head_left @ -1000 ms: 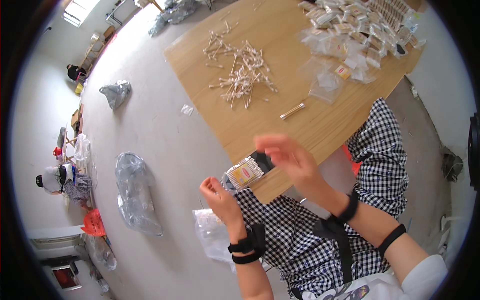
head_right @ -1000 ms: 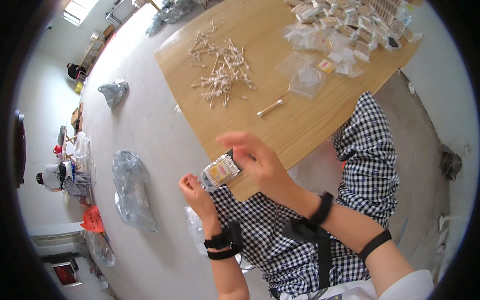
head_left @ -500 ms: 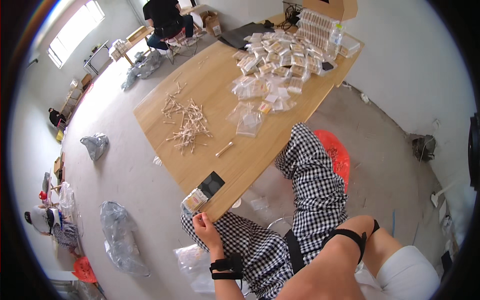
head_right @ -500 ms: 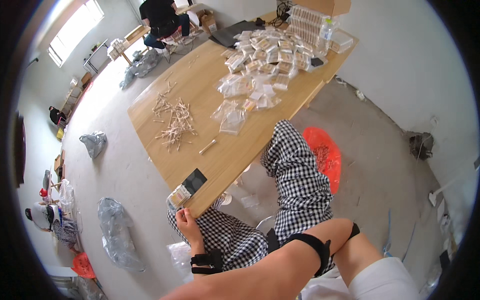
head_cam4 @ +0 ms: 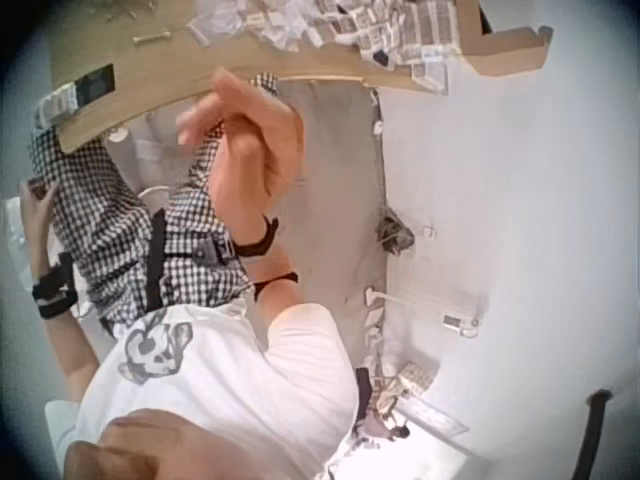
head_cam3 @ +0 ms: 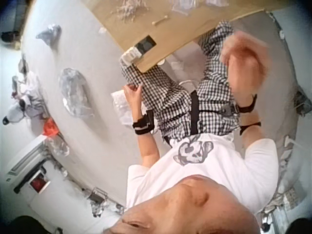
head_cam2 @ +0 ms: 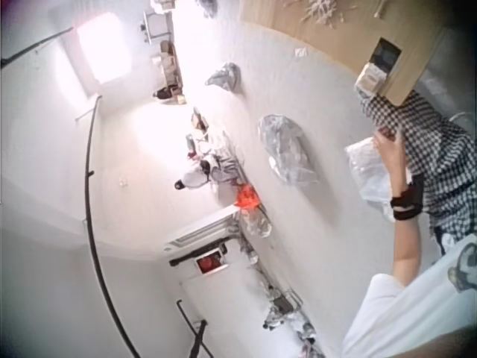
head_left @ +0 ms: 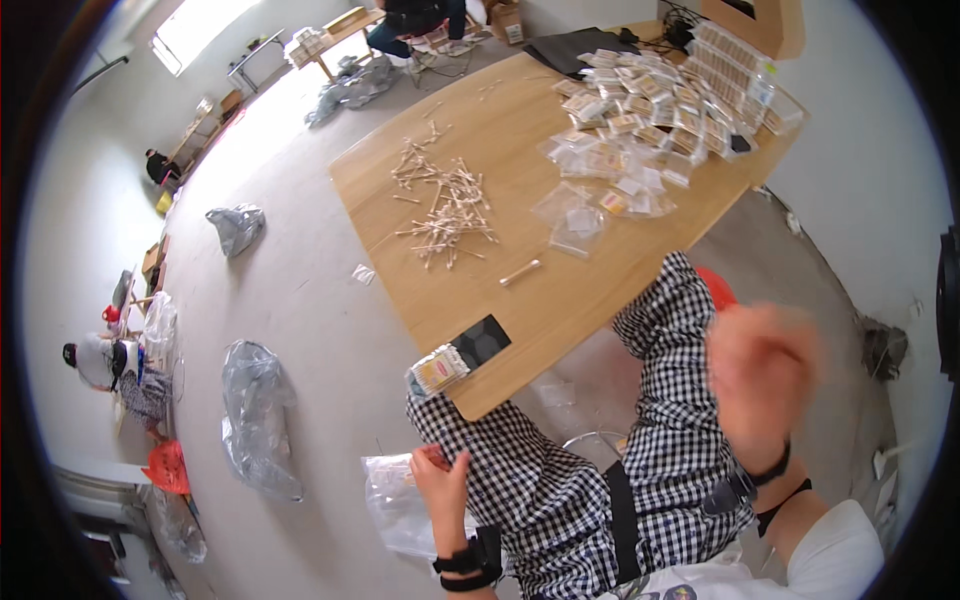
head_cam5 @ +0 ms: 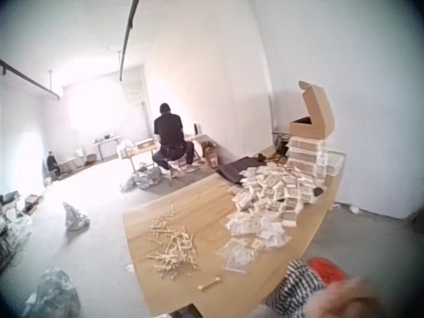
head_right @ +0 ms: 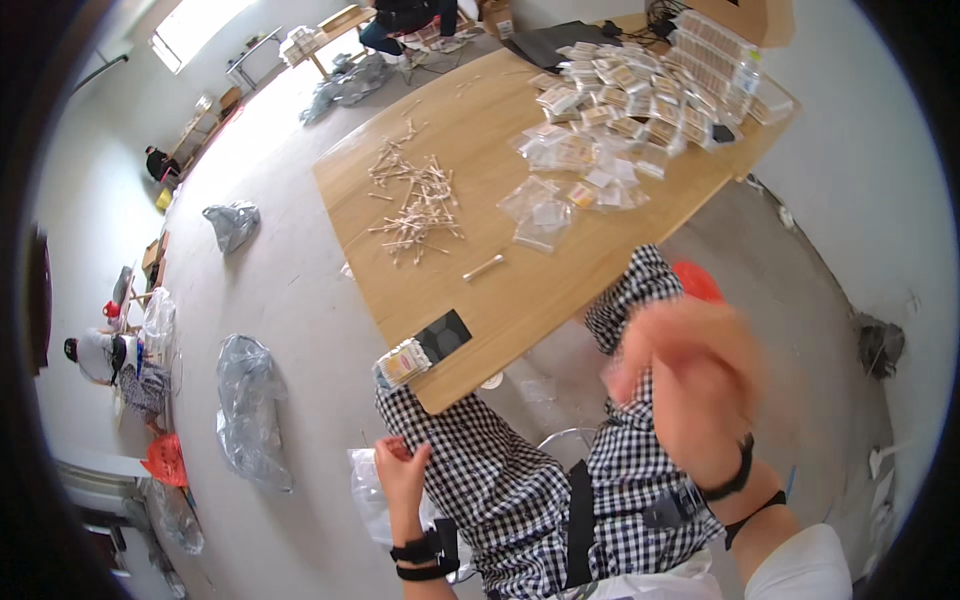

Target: The person wipes their hands with a cloth, arranges cotton swabs into a row on the table, and then slides the row of swabs into a small plastic bag.

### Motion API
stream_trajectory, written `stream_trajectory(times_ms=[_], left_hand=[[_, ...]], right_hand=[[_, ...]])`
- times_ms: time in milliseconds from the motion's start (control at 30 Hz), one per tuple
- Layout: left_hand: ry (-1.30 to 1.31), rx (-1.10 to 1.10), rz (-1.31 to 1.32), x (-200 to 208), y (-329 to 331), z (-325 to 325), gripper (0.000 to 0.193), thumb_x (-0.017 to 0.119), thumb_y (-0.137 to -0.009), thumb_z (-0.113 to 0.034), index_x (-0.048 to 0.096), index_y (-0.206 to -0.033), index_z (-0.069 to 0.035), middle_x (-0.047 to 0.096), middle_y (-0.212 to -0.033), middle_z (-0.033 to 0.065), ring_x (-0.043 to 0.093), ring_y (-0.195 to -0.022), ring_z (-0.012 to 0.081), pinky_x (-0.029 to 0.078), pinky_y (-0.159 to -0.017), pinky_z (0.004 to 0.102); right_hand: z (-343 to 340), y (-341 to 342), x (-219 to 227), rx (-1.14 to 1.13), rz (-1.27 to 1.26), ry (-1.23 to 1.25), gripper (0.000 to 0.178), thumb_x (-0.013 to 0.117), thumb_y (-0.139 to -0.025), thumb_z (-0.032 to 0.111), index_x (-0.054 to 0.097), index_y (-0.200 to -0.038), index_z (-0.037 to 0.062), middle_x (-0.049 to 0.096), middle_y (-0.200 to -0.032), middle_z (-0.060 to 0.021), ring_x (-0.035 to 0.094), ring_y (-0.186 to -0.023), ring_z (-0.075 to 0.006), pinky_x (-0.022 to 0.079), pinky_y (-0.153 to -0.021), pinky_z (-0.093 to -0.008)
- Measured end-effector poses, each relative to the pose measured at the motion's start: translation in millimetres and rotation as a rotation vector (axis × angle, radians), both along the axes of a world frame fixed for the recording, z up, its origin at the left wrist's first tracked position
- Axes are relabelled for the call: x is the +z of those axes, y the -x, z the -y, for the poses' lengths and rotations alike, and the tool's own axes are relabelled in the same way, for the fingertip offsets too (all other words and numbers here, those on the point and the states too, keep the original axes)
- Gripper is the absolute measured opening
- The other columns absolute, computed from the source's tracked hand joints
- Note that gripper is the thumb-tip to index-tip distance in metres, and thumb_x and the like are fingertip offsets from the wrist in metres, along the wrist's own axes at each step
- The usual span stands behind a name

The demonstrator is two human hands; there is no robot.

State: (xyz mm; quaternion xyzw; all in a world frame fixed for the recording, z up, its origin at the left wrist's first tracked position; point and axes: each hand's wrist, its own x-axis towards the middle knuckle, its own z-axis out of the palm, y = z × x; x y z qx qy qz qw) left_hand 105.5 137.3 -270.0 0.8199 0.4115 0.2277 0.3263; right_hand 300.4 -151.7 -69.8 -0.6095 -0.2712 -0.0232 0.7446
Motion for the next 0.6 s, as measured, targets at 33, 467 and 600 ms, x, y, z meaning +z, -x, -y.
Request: stream_trajectory(times_ms=[33, 467, 600], left_hand=[[0.115, -0.021, -0.077, 1, 22, -3, 0.028, 0.076, -0.083, -0.008, 0.055, -0.100, -0.001, 0.059, -0.078, 0.0034, 0.055, -0.067, 0.0112, 0.048, -0.064, 0.0260], [0.464, -0.969, -0.849, 99, -24, 20, 0.017, 0.073, -0.084, -0.012, 0.069, -0.099, -0.004, 0.070, -0.082, 0.0112, 0.069, -0.075, 0.0239, 0.054, -0.069, 0.0345], [0.316, -0.766, -0.315, 136, -128, -5, 0.016, 0.070, -0.086, -0.013, 0.067, -0.097, -0.002, 0.069, -0.090, 0.0142, 0.068, -0.083, 0.0284, 0.053, -0.075, 0.0364]], right_hand=[[-23, -18, -21, 0.109, -0.061, 0.051, 0.030, 0.055, -0.092, -0.001, 0.062, -0.120, 0.0049, 0.068, -0.096, -0.0124, 0.065, -0.087, -0.0168, 0.052, -0.080, -0.0272], [-151, -143, -199, -0.108, 0.681, 0.833, 0.031, 0.061, -0.080, -0.001, 0.068, -0.109, 0.0073, 0.064, -0.117, -0.0084, 0.056, -0.115, -0.0267, 0.040, -0.105, -0.0396], [-145, -141, -211, -0.071, 0.525, 0.721, 0.019, 0.068, -0.079, 0.005, 0.069, -0.097, 0.0077, 0.063, -0.104, -0.0055, 0.058, -0.104, -0.0246, 0.044, -0.096, -0.0384]])
